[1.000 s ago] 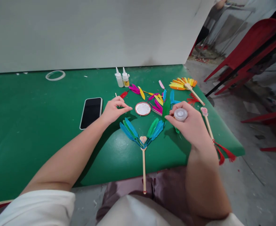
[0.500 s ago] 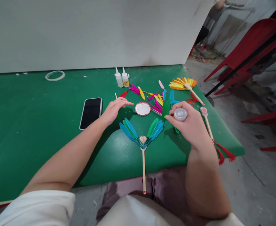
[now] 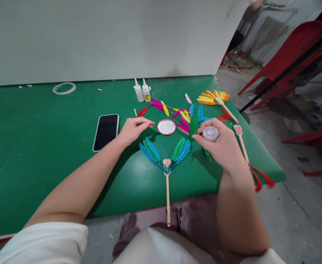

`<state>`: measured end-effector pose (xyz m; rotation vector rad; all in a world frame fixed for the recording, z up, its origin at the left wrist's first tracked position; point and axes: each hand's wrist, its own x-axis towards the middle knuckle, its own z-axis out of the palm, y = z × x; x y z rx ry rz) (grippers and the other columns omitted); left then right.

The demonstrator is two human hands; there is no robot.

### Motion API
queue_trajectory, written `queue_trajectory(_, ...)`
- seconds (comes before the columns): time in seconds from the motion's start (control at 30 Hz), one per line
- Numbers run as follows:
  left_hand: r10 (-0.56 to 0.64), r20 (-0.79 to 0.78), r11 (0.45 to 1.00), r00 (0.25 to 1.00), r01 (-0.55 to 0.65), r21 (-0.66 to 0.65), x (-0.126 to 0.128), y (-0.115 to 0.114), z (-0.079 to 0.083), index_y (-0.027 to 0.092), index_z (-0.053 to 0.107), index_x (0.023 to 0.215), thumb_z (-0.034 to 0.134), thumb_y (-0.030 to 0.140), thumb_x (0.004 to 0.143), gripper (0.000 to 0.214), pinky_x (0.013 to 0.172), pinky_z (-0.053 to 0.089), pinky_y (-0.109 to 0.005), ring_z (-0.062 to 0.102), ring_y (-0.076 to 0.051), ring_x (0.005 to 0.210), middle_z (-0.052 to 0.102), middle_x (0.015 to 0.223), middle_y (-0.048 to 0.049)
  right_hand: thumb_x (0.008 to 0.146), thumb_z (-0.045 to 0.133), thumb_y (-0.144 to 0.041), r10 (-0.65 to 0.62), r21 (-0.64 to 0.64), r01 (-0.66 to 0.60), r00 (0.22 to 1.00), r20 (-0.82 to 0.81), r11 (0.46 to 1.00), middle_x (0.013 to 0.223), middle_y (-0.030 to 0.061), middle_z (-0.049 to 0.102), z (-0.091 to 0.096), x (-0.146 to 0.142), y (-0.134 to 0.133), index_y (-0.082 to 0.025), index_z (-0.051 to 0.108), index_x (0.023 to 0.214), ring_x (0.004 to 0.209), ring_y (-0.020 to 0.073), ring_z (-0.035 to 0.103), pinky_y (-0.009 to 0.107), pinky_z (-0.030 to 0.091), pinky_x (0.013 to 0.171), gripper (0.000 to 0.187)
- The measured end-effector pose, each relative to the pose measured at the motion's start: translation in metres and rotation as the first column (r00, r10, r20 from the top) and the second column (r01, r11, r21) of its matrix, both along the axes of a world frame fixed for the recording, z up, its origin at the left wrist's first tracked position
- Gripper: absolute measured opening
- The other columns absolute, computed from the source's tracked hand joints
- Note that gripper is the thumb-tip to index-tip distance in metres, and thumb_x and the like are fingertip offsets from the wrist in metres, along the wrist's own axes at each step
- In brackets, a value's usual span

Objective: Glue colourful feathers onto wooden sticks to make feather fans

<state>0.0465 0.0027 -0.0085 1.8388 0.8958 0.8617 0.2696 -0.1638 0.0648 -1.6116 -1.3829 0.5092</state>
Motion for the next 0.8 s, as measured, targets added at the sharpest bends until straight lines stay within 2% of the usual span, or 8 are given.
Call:
queue_trajectory(0.33, -0.019, 0.004, 0.996, 1.0, 0.019, -0.086, -0.001, 0.0002, 0.0008, 0.018, 0.071, 0.085, 0.053, 0.023, 0.073, 0.023, 0.081, 0.047, -0.031, 0.063, -0.016, 0.079, 0.07, 0.08, -0.0033, 0.071, 0.064, -0.025, 0.004, -0.005, -0.004, 1.0, -0.003, 1.0, 0.075, -0.0025, 0.056, 0.0008, -0.0001, -0.0006, -0.022, 0.049, 0.076, 0.067, 0.0124, 0.053, 0.026, 0.043, 0.062, 0.016)
queue_trajectory(0.5, -0.054, 0.094, 0.989, 0.994, 0.066, -0.135, -0.002, 0.0009, 0.0003, 0.017, 0.072, 0.083, 0.052, 0.022, 0.072, 0.024, 0.082, 0.047, -0.031, 0.063, -0.016, 0.078, 0.07, 0.081, -0.0034, 0.071, 0.064, -0.025, 0.0, 0.002, 0.0, 1.0, 0.002, 1.0, 0.074, -0.0025, 0.056, 0.0005, -0.0004, -0.0006, -0.022, 0.05, 0.077, 0.066, 0.0123, 0.053, 0.026, 0.043, 0.062, 0.016)
queue_trajectory(0.57, -0.053, 0.098, 0.989, 0.994, 0.065, -0.13, -0.0014, -0.0001, 0.0008, 0.017, 0.072, 0.083, 0.056, 0.026, 0.073, 0.021, 0.079, 0.047, -0.03, 0.063, -0.016, 0.077, 0.07, 0.083, -0.0039, 0.071, 0.064, -0.025, 0.001, 0.001, -0.001, 1.0, 0.004, 1.0, 0.075, -0.0023, 0.056, 0.0006, -0.0005, -0.0006, -0.022, 0.05, 0.077, 0.067, 0.0126, 0.053, 0.026, 0.043, 0.062, 0.016)
queue_trajectory(0.67, -0.004, 0.024, 0.996, 1.0, 0.006, -0.086, 0.0005, -0.0023, 0.0019, 0.016, 0.071, 0.08, 0.066, 0.033, 0.069, 0.021, 0.074, 0.048, -0.029, 0.062, -0.016, 0.074, 0.07, 0.081, -0.0048, 0.071, 0.064, -0.025, 0.002, 0.002, -0.002, 1.0, 0.002, 1.0, 0.074, -0.0024, 0.056, 0.0006, -0.0003, -0.0005, -0.022, 0.05, 0.076, 0.066, 0.0126, 0.053, 0.026, 0.043, 0.062, 0.016)
queue_trajectory(0.8, 0.006, -0.042, 0.999, 0.999, -0.007, -0.035, 0.0021, -0.0023, 0.0022, 0.016, 0.071, 0.083, 0.061, 0.038, 0.075, 0.025, 0.077, 0.047, -0.029, 0.062, -0.016, 0.077, 0.07, 0.079, -0.0044, 0.071, 0.064, -0.026, 0.0, 0.002, 0.0, 1.0, 0.001, 1.0, 0.074, -0.0024, 0.056, -0.0001, 0.0001, -0.0004, -0.022, 0.05, 0.077, 0.066, 0.0127, 0.053, 0.026, 0.044, 0.062, 0.016)
